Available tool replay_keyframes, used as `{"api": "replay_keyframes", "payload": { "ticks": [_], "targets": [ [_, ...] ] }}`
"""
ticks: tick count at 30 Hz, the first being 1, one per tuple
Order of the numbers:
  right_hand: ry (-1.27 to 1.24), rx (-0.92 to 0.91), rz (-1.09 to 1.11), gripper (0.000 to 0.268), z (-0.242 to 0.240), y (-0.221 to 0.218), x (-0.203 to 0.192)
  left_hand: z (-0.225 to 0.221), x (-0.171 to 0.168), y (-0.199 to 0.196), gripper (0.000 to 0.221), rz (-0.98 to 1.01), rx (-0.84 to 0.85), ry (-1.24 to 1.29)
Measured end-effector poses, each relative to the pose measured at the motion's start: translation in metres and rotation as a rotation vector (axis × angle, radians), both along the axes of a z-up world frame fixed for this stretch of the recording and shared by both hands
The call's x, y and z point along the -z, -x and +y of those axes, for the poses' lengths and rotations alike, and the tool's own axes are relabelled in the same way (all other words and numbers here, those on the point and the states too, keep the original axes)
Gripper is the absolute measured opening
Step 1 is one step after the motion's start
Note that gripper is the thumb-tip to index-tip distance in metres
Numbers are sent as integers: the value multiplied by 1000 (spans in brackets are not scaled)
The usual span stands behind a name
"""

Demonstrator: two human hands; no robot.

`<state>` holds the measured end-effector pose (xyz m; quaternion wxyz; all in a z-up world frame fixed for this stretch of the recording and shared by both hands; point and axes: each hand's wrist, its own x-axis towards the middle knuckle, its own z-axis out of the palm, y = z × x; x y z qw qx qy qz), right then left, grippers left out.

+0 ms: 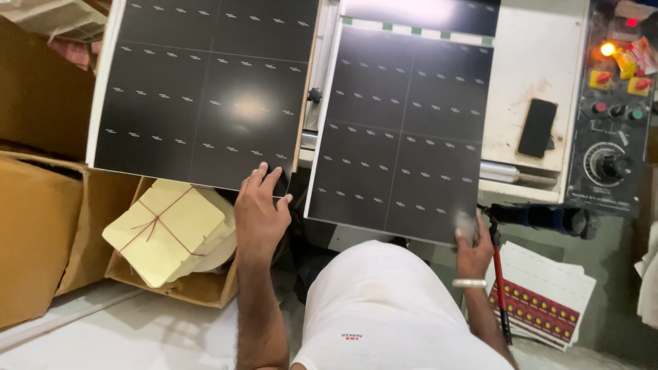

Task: The person feeds large black printed sheets one at a time into a laminating machine, guiding each sheet through the rollers by hand. The laminated sheets are lifted off the output side and stacked on a pile beside the machine.

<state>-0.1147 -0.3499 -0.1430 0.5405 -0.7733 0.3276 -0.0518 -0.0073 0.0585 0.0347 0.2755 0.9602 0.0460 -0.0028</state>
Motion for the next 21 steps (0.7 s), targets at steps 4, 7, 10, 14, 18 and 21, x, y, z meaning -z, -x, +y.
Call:
{"api": "replay_keyframes", "payload": {
  "ticks": [4, 7, 10, 14, 18, 21],
  "targets": [
    [331, -240, -335, 64, -15, -32, 8, -2, -2, 0, 51, -44, 4, 11],
    [73, -137, -179, 63, -22, -64, -4, -3, 0, 2, 51, -60, -18, 13],
    [323, -203, -128, 66, -29, -90, -8, -3, 4, 3, 50, -75, -19, 3],
    [553, -237, 87, 57, -47, -117, 16, -1, 9, 5, 51, -92, -30, -5],
    [826, -325, 40, 49, -59, -141, 37, 0, 10, 5, 51, -112, -18, 5],
    [919, -327, 65, 51, -57, -147, 30, -1, 8, 6, 51, -91, -35, 15]
  ]
}}
